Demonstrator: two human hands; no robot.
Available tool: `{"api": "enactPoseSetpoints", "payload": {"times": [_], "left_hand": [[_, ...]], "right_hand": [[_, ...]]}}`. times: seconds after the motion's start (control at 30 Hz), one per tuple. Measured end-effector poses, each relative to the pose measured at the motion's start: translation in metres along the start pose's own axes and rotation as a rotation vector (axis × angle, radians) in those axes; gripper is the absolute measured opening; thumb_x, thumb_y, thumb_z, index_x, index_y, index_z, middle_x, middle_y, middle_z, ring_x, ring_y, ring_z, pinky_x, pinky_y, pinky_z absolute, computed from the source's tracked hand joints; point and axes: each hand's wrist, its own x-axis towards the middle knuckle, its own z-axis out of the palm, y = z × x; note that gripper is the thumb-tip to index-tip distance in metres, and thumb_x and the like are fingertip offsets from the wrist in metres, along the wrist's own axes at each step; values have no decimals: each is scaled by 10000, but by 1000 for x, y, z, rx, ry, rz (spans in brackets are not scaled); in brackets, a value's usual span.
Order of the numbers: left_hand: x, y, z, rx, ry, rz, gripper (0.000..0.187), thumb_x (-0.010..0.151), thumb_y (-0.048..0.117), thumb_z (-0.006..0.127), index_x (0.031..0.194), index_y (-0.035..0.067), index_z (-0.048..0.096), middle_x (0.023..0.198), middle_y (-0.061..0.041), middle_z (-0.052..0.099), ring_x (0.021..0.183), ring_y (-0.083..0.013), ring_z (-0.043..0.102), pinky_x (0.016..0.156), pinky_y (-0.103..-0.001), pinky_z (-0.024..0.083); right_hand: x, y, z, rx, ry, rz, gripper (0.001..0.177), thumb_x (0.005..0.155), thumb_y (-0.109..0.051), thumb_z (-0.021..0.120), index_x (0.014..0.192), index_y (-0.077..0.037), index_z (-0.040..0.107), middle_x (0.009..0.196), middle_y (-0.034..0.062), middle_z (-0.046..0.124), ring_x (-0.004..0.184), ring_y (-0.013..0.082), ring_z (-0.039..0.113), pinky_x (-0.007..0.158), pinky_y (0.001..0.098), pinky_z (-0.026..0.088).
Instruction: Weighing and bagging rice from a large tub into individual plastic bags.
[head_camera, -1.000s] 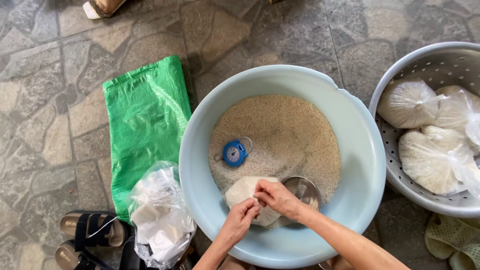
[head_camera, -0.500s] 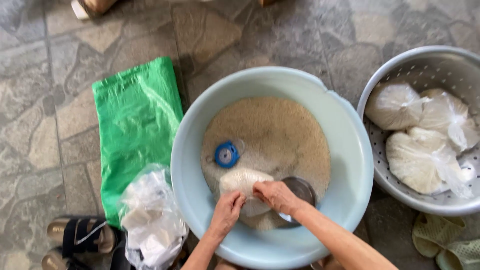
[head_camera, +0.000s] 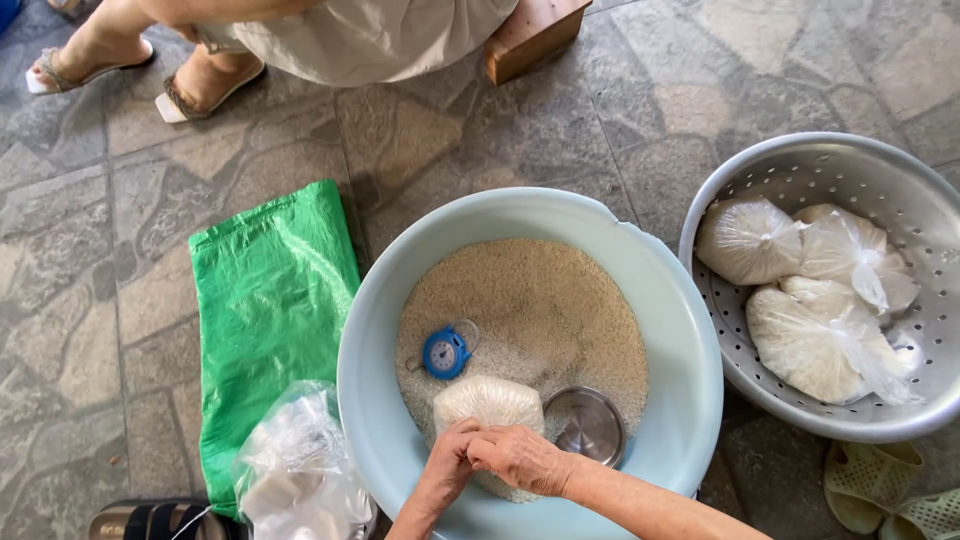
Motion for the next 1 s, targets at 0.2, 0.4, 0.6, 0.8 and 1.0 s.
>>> {"api": "enactPoseSetpoints", "payload": {"times": [0.2,0.4,0.6,0.8,1.0], "left_hand": [[3,-1,4,-104,57,-57,211,795,-10,709,994,48,746,1016,-71,733,975,-242,695,875,-337,539],[4,-1,3,-151,41,-249,196,841,-58,658,966,41,772,942,-37,751,923,-169,712,845,-288,560],[-5,-45,18,-381,100,-338,50,847,-59,706,866,-13,713,837,-39,738,792,-93,702,745,-258,585],[0,-56,20,-245,123,-478,143,843,16,806,854,26,664,798,2,665,720,-56,595,652,-230,517],[0,-89,22,-421,52,-478,146,829,8,803,851,49,664,838,1,696,753,-63,637,676,-220,536]], "right_hand": [[19,-23,-45,22,30,111,285,819,-151,743,1037,-58,584,1059,142,636,912,347,672,735,439,547],[-2,33,-7,-216,-73,155,223,858,-127,726,1003,-53,574,964,118,622,926,330,671,747,430,552],[-3,38,-19,-288,-58,149,59,862,-101,694,882,-68,649,912,105,627,911,304,667,735,419,553],[-6,39,-37,-192,37,181,86,868,-157,733,846,-85,693,874,83,651,895,313,658,722,437,539],[-21,42,-14,-140,-110,2,57,873,-144,736,862,-105,697,879,62,642,928,280,657,781,418,540]]}}
